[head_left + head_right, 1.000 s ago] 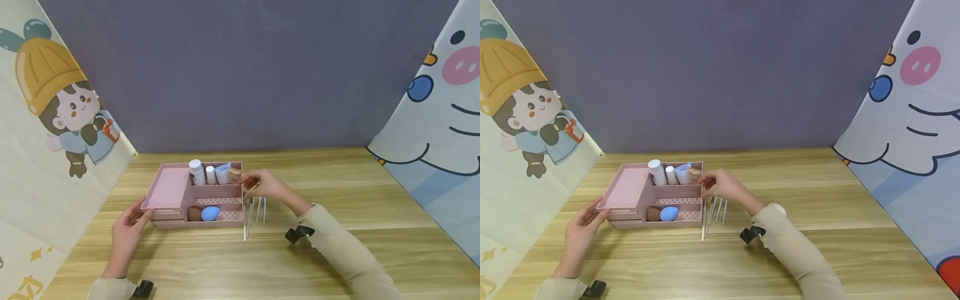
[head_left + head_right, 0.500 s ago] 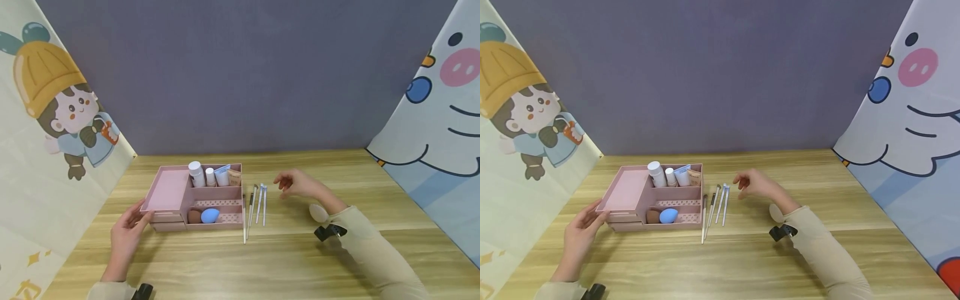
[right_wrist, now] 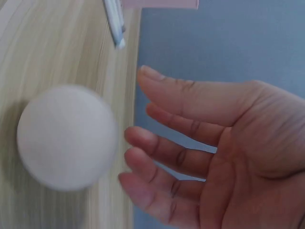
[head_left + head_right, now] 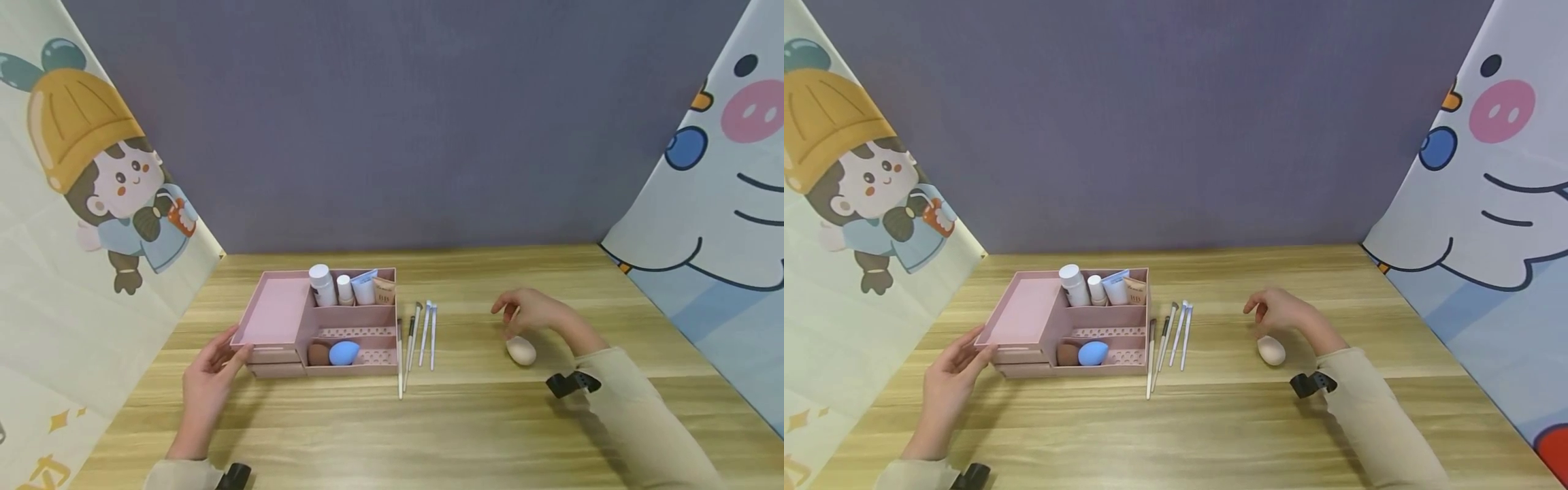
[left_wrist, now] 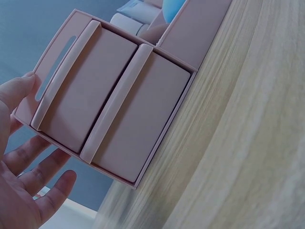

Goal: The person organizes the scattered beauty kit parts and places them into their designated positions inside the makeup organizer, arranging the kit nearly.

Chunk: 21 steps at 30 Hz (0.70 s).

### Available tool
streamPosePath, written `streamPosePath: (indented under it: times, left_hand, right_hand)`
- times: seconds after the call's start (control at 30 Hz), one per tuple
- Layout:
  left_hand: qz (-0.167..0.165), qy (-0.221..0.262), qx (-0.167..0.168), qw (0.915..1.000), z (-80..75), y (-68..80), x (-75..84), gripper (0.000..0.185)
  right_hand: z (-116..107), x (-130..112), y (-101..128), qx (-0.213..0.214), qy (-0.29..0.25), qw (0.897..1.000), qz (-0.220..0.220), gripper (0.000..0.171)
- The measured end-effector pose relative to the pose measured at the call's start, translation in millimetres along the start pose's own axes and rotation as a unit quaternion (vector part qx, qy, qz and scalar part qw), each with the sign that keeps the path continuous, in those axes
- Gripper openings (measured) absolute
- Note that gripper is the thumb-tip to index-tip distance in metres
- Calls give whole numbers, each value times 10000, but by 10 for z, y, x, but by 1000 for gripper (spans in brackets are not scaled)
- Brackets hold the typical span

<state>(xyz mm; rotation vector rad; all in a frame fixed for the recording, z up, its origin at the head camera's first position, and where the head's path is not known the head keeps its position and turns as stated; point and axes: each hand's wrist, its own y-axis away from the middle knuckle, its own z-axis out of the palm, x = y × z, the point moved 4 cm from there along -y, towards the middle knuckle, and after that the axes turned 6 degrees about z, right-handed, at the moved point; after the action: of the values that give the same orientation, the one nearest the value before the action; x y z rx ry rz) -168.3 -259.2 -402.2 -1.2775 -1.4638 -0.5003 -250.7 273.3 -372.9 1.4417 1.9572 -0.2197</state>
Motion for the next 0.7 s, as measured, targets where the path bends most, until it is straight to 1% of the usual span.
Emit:
streamPosePath:
  times: [0.13,0.33,0.47,0.6,0.7]
  left_hand:
    - [-9,6,0,10000,0,6,-2,45]
    - [4,23,-7,10000,4,3,-8,45]
    - [82,56,19,9999,7,-3,-8,44]
    - [137,37,39,9999,8,-1,-4,44]
    - [120,26,26,9999,6,3,-5,44]
  right_hand:
    - [2,115,41,-122,-34,9995,305,48]
    - [29,248,126,-628,-286,9942,830,51]
    - [40,261,157,-858,-405,9921,819,43]
    - [53,255,141,-864,-432,9927,726,27]
    - [69,252,129,-839,-484,9925,747,21]
